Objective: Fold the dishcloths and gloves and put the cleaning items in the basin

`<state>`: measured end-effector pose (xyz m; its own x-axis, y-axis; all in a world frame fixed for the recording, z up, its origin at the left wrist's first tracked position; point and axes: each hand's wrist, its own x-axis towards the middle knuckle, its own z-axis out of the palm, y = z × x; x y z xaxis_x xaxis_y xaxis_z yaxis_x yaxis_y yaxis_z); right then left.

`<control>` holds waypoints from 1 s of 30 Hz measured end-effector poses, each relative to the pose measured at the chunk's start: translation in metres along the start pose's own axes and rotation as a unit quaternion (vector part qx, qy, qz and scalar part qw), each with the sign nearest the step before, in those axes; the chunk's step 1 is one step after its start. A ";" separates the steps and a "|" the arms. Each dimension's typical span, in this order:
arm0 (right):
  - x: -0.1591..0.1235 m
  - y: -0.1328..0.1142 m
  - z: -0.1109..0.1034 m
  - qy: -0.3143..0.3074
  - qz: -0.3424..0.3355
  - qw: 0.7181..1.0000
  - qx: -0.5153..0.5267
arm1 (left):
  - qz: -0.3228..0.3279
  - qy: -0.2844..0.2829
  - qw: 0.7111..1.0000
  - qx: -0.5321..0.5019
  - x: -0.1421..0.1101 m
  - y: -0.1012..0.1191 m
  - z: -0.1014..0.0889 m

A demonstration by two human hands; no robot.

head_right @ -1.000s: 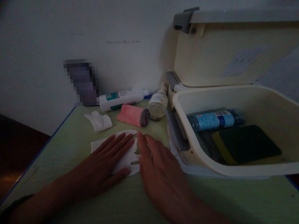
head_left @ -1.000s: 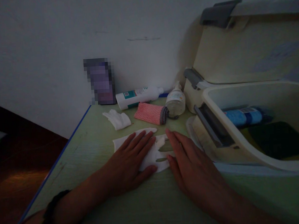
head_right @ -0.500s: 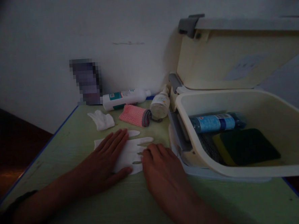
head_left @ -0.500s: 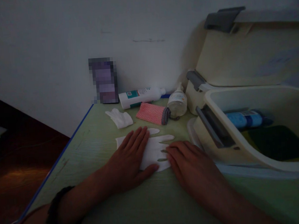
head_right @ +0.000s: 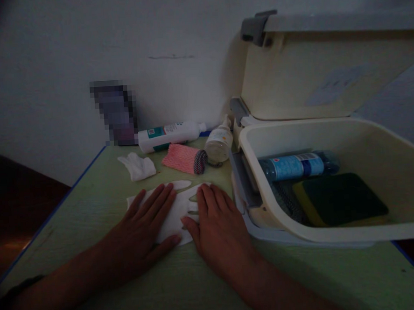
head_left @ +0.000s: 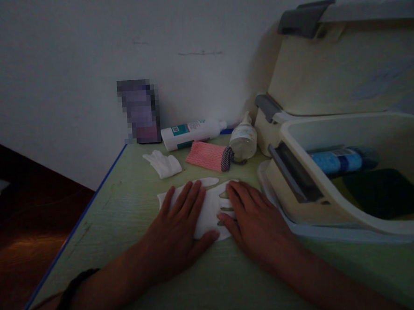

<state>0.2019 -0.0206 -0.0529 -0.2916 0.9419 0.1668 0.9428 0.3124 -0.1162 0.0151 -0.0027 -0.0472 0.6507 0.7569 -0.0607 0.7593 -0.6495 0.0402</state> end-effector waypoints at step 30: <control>-0.009 0.004 -0.026 -0.068 -0.067 0.993 0.073 | 0.017 0.011 1.000 -0.012 0.011 -0.016 -0.002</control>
<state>0.2123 -0.0315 -0.0295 -0.4408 0.8958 0.0567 0.8641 0.4406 -0.2435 0.0105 0.0159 -0.0469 0.6761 0.7359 -0.0366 0.7365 -0.6734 0.0649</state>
